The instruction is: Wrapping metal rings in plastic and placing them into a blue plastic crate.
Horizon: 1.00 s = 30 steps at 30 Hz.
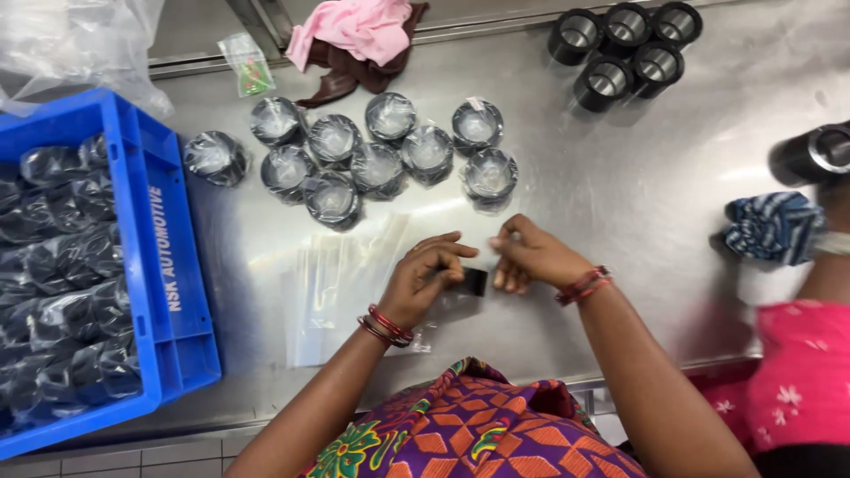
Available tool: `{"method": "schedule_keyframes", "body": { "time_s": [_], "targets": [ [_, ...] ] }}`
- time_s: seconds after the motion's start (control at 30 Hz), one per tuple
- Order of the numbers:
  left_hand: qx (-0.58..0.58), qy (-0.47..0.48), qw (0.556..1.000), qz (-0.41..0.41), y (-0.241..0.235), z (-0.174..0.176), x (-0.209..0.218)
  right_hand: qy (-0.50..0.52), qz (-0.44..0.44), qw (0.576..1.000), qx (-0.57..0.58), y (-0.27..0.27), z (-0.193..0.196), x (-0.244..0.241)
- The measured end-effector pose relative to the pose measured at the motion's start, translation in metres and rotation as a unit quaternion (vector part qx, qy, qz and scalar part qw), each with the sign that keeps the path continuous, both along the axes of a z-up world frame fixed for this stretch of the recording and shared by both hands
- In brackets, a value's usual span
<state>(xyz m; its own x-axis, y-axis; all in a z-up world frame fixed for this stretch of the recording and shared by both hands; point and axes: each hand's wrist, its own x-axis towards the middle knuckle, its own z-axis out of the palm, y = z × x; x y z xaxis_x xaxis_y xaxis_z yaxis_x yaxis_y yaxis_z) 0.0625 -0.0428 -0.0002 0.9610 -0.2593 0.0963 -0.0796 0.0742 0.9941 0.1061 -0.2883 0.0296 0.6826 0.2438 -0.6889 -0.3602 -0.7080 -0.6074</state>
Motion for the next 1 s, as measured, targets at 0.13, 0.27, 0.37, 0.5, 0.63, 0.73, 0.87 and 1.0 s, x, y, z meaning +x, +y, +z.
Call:
{"method": "schedule_keyframes", "body": {
  "time_s": [0.13, 0.27, 0.37, 0.5, 0.63, 0.73, 0.87, 1.0],
  "targets": [
    [0.165, -0.219, 0.959, -0.072, 0.010, 0.065, 0.008, -0.046, -0.007, 0.981, 0.189, -0.021, -0.048, -0.005],
    [0.179, -0.304, 0.933, -0.073, 0.017, 0.093, 0.008, -0.243, 0.165, 0.949, 0.117, 0.028, -0.035, -0.023],
    [0.179, -0.238, 0.954, -0.024, 0.026, 0.074, -0.008, -0.392, 0.105, 0.907, 0.112, 0.049, -0.039, -0.032],
    [0.124, -0.082, 0.989, 0.001, 0.028, 0.043, -0.012, -0.544, 0.037, 0.819, 0.179, 0.059, -0.033, -0.039],
    [0.252, -0.012, 0.968, 0.004, 0.026, 0.013, 0.002, -0.476, -0.056, 0.874, 0.083, 0.065, -0.043, -0.039],
    [0.328, -0.068, 0.942, 0.014, 0.014, -0.008, 0.015, -0.458, 0.012, 0.878, 0.138, 0.050, -0.034, -0.029],
    [0.440, -0.059, 0.896, 0.006, -0.004, -0.002, 0.017, -0.391, 0.139, 0.870, 0.266, 0.035, -0.031, -0.023],
    [0.426, -0.083, 0.901, 0.004, -0.011, -0.005, 0.004, -0.438, 0.019, 0.888, 0.137, 0.036, -0.049, -0.043]
  ]
}}
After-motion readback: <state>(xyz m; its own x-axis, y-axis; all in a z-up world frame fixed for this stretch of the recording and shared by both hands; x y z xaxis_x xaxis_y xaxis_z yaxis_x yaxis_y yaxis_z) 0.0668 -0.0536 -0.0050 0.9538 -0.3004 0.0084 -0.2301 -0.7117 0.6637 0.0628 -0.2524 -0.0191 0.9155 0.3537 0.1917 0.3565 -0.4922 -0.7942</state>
